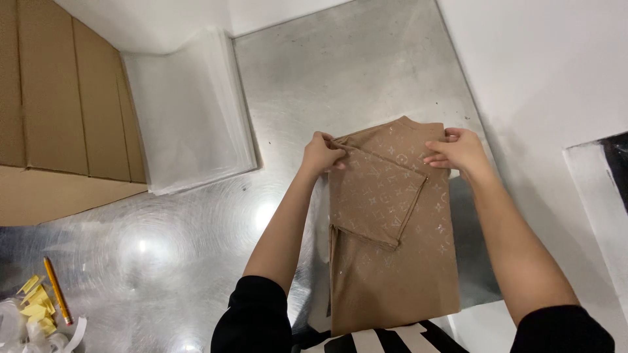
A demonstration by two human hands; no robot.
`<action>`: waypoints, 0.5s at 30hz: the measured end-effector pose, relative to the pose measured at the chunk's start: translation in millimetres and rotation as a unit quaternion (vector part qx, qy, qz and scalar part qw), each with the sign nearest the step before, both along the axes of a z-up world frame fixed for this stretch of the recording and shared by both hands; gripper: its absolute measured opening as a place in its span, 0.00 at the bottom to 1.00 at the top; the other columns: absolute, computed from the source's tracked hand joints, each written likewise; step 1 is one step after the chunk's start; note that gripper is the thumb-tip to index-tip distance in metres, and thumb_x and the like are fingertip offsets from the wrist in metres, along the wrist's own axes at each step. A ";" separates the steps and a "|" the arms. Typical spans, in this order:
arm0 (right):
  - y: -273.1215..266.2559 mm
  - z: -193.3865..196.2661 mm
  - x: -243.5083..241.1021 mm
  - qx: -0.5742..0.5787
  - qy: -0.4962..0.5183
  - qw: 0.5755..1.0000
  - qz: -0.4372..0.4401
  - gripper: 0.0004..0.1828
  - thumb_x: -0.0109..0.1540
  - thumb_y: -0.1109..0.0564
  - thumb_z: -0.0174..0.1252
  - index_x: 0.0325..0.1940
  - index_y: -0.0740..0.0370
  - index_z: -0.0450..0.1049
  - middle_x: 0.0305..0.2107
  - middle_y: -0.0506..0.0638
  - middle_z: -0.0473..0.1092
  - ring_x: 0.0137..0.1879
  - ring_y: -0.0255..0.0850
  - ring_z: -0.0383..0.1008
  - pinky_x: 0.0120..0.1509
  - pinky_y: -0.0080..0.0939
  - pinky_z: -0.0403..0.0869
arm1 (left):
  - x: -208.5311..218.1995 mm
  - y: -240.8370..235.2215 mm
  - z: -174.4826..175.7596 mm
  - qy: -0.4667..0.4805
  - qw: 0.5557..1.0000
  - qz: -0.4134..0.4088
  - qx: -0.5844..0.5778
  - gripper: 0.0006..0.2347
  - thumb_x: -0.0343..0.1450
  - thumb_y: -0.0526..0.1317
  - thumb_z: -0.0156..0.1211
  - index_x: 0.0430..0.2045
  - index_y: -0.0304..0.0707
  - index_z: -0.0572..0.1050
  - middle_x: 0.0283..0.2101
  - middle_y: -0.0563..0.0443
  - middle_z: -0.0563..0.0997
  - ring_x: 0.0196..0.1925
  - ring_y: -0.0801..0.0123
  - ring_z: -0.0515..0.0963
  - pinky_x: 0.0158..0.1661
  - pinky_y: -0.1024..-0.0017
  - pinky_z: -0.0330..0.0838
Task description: The person unpacks a dark blue garment from a plastic bag inside a cardboard box and hangs it on a clothing rack. They then remove a brown t-shirt from the rack, fold it neatly on a metal table, and place it aside.
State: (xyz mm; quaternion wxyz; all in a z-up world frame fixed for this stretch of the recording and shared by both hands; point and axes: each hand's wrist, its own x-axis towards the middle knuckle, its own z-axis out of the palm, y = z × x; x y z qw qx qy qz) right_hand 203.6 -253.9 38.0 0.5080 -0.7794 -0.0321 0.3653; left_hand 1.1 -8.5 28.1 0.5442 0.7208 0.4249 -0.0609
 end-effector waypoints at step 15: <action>48.9 -2.6 36.7 0.126 -0.103 0.986 -0.022 0.27 0.69 0.66 0.59 0.68 0.73 0.55 0.51 0.64 0.72 0.50 0.53 0.84 0.56 0.43 0.86 | 39.8 32.7 30.7 -0.178 0.977 0.116 0.025 0.08 0.76 0.27 0.53 0.48 0.26 0.74 0.50 0.32 0.75 0.36 0.55 0.90 0.33 0.68 0.91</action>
